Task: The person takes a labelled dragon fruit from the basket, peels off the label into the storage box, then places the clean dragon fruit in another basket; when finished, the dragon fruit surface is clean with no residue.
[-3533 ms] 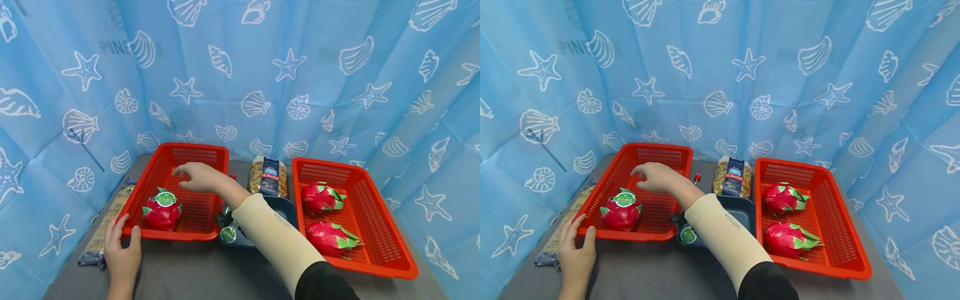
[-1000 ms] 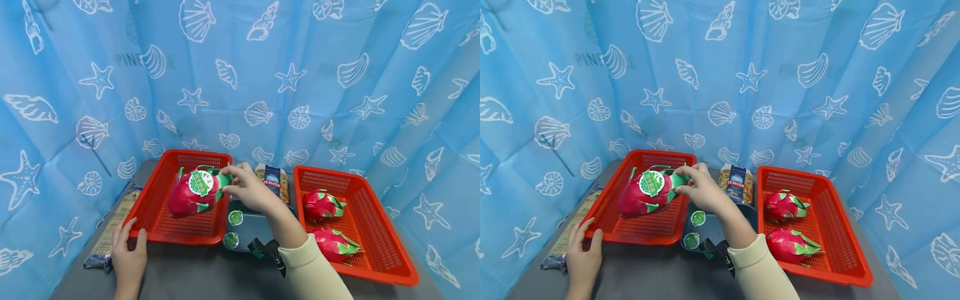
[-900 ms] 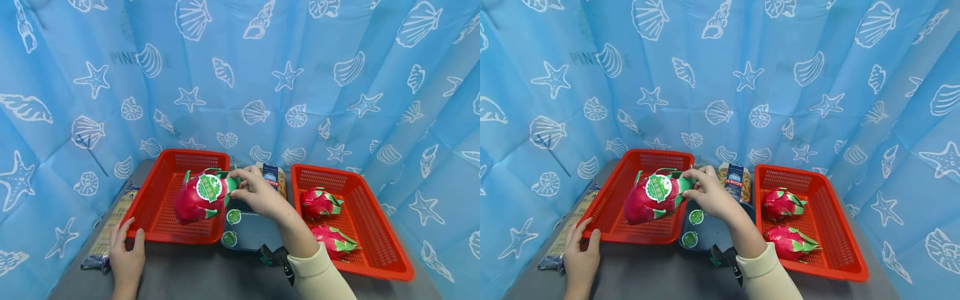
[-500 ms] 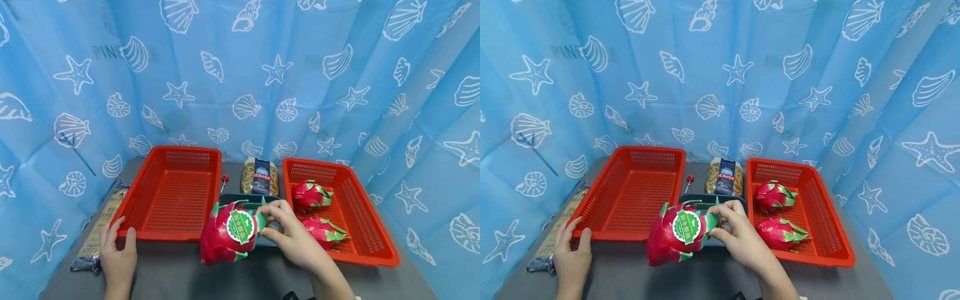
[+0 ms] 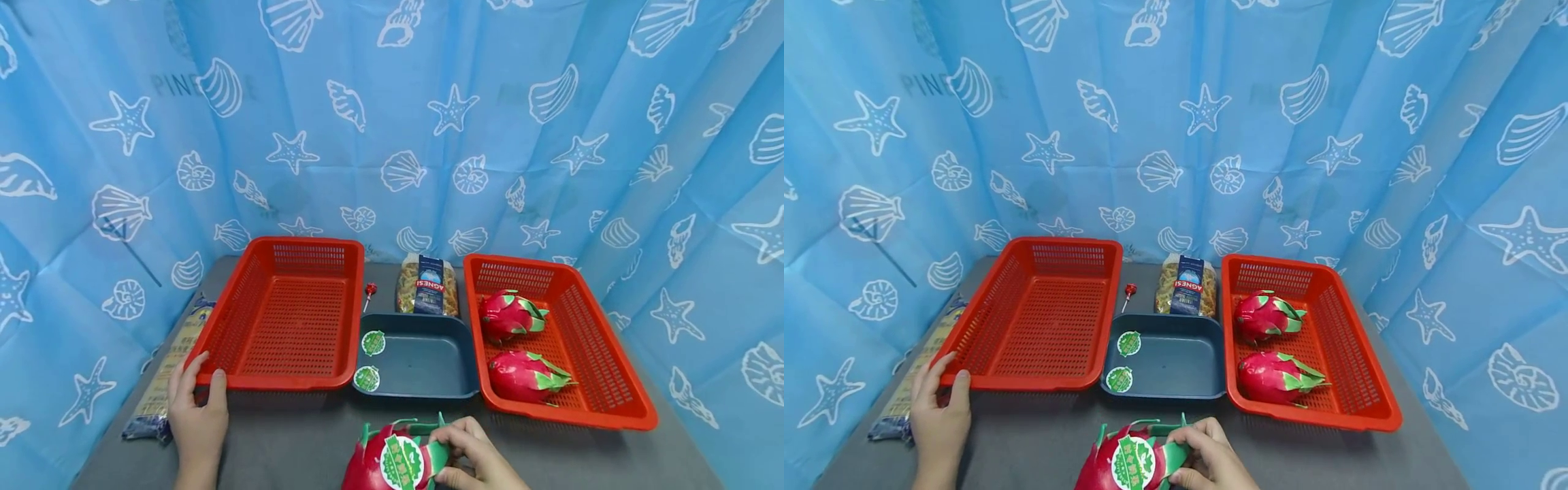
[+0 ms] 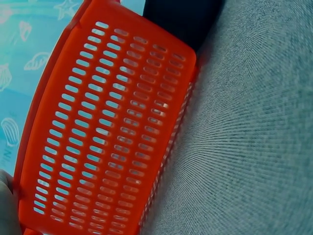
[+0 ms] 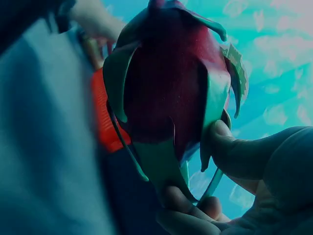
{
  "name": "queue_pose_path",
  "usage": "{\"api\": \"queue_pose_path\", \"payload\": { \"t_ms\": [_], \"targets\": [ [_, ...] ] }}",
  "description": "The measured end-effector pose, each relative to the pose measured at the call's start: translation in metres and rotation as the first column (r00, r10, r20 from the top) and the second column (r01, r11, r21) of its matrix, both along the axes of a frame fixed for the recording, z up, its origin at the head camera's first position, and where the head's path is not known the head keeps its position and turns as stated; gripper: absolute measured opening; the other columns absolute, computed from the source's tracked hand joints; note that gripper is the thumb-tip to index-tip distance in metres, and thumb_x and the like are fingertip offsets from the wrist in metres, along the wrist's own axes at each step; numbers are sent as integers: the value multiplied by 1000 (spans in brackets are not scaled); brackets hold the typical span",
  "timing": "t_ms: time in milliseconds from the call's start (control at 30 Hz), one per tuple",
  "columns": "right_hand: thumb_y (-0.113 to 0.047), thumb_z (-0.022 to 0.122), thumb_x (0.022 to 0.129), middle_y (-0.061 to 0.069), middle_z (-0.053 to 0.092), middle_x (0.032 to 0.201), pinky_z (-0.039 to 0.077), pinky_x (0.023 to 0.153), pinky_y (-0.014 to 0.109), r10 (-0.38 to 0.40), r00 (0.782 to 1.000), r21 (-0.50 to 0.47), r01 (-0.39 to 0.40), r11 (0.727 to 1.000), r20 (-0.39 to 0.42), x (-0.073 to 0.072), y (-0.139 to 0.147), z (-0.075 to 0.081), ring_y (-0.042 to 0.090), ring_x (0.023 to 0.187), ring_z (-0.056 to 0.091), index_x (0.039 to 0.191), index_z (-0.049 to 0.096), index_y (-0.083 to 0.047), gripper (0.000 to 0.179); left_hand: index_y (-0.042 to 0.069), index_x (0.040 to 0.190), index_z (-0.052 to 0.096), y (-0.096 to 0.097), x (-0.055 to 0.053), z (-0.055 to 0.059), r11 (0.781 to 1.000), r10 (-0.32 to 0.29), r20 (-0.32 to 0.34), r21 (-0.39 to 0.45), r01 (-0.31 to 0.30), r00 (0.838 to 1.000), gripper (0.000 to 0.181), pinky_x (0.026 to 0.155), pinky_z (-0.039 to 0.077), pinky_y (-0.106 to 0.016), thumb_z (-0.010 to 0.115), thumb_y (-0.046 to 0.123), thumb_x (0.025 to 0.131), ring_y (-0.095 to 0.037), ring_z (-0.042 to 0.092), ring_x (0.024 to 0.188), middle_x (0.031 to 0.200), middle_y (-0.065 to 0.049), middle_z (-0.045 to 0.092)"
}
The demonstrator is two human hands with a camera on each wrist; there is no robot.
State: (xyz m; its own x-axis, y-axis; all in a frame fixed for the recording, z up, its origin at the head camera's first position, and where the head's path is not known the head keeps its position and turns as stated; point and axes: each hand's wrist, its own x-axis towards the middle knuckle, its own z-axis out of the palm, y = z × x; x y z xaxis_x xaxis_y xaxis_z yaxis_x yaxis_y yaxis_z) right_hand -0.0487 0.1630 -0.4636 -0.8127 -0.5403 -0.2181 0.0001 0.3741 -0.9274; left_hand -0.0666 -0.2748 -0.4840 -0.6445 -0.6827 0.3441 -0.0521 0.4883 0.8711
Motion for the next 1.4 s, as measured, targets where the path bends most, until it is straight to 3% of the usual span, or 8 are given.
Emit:
{"api": "queue_pose_path", "payload": {
  "t_ms": [100, 167, 467, 767, 900, 1067, 1233, 1400],
  "targets": [
    [-34, 72, 96, 8, 45, 114, 53, 80, 28, -56, 998, 47, 56, 997, -10, -4, 22, -63, 22, 104, 44, 120, 69, -26, 25, 11, 139, 64, 1, 0, 0, 1000, 2, 20, 2, -2, 1000, 40, 86, 40, -15, 61, 17, 100, -25, 46, 132, 149, -4, 49],
    [-37, 74, 95, 9, 45, 114, 53, 79, 27, -104, 995, 57, 104, 993, -2, -3, 28, -79, 21, 104, 44, 118, 69, -29, 25, 11, 140, 64, 1, 0, 0, 1000, 1, 24, -5, -1, 1000, 40, 85, 41, -15, 61, 16, 100, -24, 46, 131, 149, -4, 49],
    [-10, 80, 87, 9, 44, 106, 49, 74, 23, -284, 956, 108, 291, 951, -75, 11, -7, -5, 22, 95, 42, 116, 66, -3, 33, 9, 139, 64, 0, 0, -2, 1000, -3, -2, -17, 3, 1000, 40, 82, 39, -18, 61, 13, 99, -27, 45, 130, 147, -6, 51],
    [-3, 80, 85, 11, 43, 104, 54, 77, 29, -324, 946, 138, 323, 936, -12, 5, -18, -13, 23, 92, 49, 113, 65, -2, 32, 7, 137, 65, 3, 0, -3, 1000, 8, -46, -16, -9, 999, 39, 96, 36, -14, 63, 12, 98, -28, 45, 135, 149, -8, 49],
    [-4, 80, 85, 11, 42, 104, 54, 77, 29, -321, 947, 122, 320, 940, -14, 4, -18, -15, 22, 89, 52, 114, 65, -2, 33, 3, 135, 65, 5, 3, -3, 999, 36, -76, -21, -38, 996, 41, 114, 33, -35, 65, 10, 96, -31, 39, 140, 153, -13, 45],
    [-6, 80, 86, 12, 41, 105, 50, 75, 23, -305, 952, 91, 307, 948, -28, 4, -17, -14, 22, 88, 52, 115, 64, -2, 34, -1, 127, 69, 12, 10, 10, 987, 78, -188, -125, -103, 979, 39, 117, 23, -53, 67, 9, 89, -32, 33, 143, 153, -15, 45],
    [-7, 79, 88, 14, 41, 106, 49, 73, 22, -283, 957, 50, 286, 957, -62, 6, -15, -15, 21, 86, 51, 116, 63, 1, 33, -7, 113, 72, 27, 15, 31, 954, -79, -310, -299, -18, 948, 31, 109, 31, -51, 66, 9, 86, -46, 46, 128, 137, -25, 56],
    [-7, 78, 89, 15, 41, 106, 50, 73, 22, -281, 958, 40, 283, 958, -51, 5, -14, -15, 19, 84, 55, 117, 63, 2, 34, -5, 103, 75, 55, 19, 49, 929, -236, -382, -360, 91, 894, 26, 103, 36, -24, 68, 6, 81, -39, 56, 110, 119, -24, 66]
  ]
}}
